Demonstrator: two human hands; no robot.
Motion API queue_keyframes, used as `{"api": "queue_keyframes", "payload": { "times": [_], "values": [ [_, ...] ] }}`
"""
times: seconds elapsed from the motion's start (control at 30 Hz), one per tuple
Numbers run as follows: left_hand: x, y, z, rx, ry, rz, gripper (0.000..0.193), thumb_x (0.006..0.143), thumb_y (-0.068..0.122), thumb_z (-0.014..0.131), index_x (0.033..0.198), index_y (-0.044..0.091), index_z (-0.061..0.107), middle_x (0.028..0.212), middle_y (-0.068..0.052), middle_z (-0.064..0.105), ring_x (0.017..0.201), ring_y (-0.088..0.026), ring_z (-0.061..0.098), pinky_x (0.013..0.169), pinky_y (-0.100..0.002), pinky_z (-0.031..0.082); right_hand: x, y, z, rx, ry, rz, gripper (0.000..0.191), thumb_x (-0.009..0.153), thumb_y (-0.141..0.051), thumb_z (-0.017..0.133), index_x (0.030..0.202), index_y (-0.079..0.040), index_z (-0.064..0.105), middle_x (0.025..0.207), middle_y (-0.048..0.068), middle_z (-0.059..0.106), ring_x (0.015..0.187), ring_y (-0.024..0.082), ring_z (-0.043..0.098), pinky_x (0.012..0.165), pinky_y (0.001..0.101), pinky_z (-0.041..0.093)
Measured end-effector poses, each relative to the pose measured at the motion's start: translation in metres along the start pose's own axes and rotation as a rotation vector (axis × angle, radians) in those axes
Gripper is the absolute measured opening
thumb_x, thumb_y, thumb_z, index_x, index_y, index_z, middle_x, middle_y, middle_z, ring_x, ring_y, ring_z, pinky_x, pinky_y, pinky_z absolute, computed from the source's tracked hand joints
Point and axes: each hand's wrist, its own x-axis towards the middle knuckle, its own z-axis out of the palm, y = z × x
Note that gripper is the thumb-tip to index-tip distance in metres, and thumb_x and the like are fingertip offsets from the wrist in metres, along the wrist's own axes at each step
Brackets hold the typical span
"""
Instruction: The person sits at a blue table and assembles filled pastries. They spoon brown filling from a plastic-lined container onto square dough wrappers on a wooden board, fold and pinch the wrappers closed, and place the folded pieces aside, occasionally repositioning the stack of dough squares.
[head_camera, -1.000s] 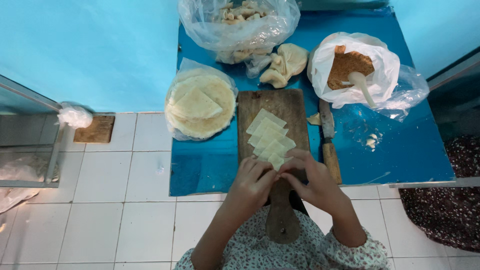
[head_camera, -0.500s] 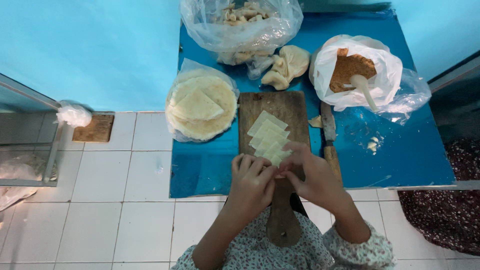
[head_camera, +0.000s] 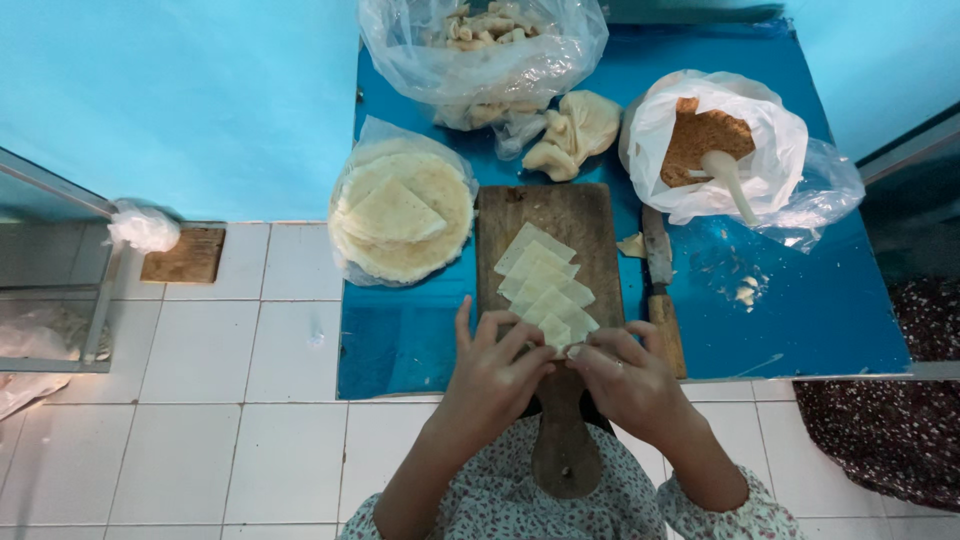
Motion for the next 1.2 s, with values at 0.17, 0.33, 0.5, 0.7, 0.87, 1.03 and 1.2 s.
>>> {"api": "queue_keyframes", "payload": {
  "times": [0.17,0.33,0.5,0.7,0.87,1.03,1.2],
  "values": [
    [0.000,0.000,0.004,0.080,0.033,0.031,0.013,0.085,0.015,0.076,0.097,0.011,0.073,0.104,0.000,0.064,0.116,-0.028,0.058,0.113,-0.079,0.015,0.008,0.000,0.001,0.032,-0.104,0.213,0.035,0.079,-0.007,0.082,0.106,-0.012,0.062,0.095,0.009,0.066,0.094,0.030,0.060,0.085,0.0441,0.045],
    [0.002,0.003,0.006,0.138,0.033,0.019,0.018,0.080,0.008,0.072,0.098,0.012,0.073,0.101,-0.001,0.064,0.117,-0.029,0.058,0.111,-0.084,0.011,0.018,0.008,-0.003,0.294,-0.118,0.313,0.046,0.082,-0.006,0.080,0.120,-0.006,0.054,0.113,0.015,0.062,0.097,0.029,0.061,0.077,0.0367,0.051],
    [0.009,0.006,0.004,0.138,0.012,-0.027,0.017,0.079,0.006,0.072,0.094,0.014,0.074,0.096,0.000,0.063,0.114,-0.029,0.056,0.105,-0.088,0.008,0.037,0.017,-0.005,0.448,-0.305,0.597,0.053,0.083,-0.007,0.081,0.127,-0.010,0.050,0.123,0.011,0.065,0.078,0.020,0.070,0.067,0.0322,0.054],
    [0.020,0.008,0.004,0.137,-0.046,-0.162,0.014,0.074,0.005,0.072,0.085,0.014,0.072,0.097,-0.006,0.063,0.116,-0.033,0.054,0.104,-0.088,0.009,0.042,0.011,-0.005,0.286,-0.291,0.719,0.068,0.080,-0.009,0.083,0.135,-0.013,0.044,0.104,0.009,0.073,0.085,0.029,0.068,0.072,0.0352,0.051],
    [0.025,0.008,0.005,0.135,-0.073,-0.191,0.012,0.078,0.006,0.074,0.087,0.013,0.069,0.093,-0.003,0.062,0.115,-0.032,0.055,0.103,-0.090,0.008,0.023,0.002,0.003,0.037,-0.028,0.155,0.048,0.084,0.004,0.073,0.120,-0.016,0.047,0.106,0.000,0.067,0.093,0.026,0.064,0.090,0.0475,0.042],
    [0.024,0.006,0.008,0.190,-0.030,-0.162,0.010,0.080,0.010,0.074,0.087,0.013,0.068,0.096,-0.004,0.063,0.115,-0.030,0.055,0.105,-0.089,0.009,0.014,0.005,0.004,-0.013,0.002,0.048,0.050,0.083,-0.002,0.077,0.122,-0.010,0.046,0.106,0.003,0.065,0.087,0.027,0.060,0.085,0.0519,0.038],
    [0.019,-0.002,0.006,0.161,0.046,-0.016,0.007,0.086,0.018,0.075,0.090,0.015,0.070,0.092,0.002,0.063,0.114,-0.026,0.058,0.106,-0.089,0.008,0.021,0.006,0.002,0.015,-0.040,0.075,0.051,0.084,-0.003,0.077,0.123,-0.009,0.045,0.109,0.002,0.065,0.089,0.027,0.061,0.089,0.0515,0.038]
  ]
}}
